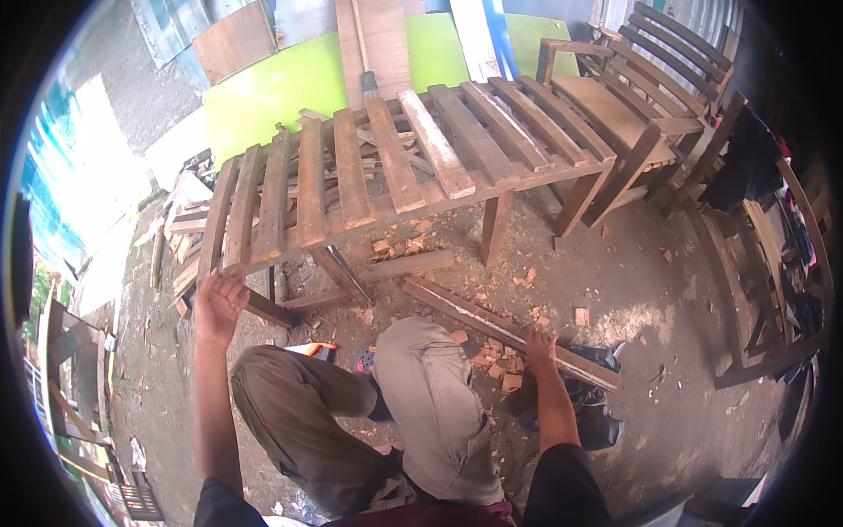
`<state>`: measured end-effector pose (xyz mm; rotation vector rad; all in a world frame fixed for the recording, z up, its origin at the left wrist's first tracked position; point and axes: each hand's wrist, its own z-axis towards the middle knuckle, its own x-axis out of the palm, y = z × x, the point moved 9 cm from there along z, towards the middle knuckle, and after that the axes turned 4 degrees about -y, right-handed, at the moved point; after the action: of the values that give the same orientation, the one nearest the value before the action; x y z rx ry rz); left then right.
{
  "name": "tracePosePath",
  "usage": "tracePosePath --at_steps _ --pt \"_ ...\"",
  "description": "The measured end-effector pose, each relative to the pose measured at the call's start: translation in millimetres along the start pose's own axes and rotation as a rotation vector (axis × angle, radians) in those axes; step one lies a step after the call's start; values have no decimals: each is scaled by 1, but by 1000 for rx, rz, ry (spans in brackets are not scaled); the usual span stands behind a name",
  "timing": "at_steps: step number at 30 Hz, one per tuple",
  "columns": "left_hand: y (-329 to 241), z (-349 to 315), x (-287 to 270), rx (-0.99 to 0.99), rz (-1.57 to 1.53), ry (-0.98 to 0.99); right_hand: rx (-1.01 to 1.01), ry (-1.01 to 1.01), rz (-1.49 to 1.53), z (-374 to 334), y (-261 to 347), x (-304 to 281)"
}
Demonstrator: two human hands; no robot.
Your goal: The person kneels on the ground and uses a hammer to pry apart a wooden pallet. They repeatedly strike the joints to loosen the boards, remove a plank, and place it aside.
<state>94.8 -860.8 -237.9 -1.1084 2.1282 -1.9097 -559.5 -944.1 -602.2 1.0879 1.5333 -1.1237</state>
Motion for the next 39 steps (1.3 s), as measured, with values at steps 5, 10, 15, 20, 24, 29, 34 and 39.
tracePosePath --at_steps 5,10,15,20,24,29,34,39 --pt "10 76 -15 61 142 -133 -27 -15 -6 24 -12 -20" --pt "-23 141 -15 375 709 -249 -247 -479 831 87 44 -326" --pt "5 213 43 503 1046 -153 -283 -750 991 211 42 -463" --pt "15 255 57 349 1130 -260 43 -872 363 326 4 -442" --pt "34 258 40 -124 952 -206 73 -678 266 355 -1 -436" --pt "55 255 31 -240 745 23 74 -717 460 351 8 -426" --pt "46 253 25 -184 970 -76 110 -385 473 340 27 -404" --pt "44 253 35 -192 849 9 138 -214 600 352 19 -392"
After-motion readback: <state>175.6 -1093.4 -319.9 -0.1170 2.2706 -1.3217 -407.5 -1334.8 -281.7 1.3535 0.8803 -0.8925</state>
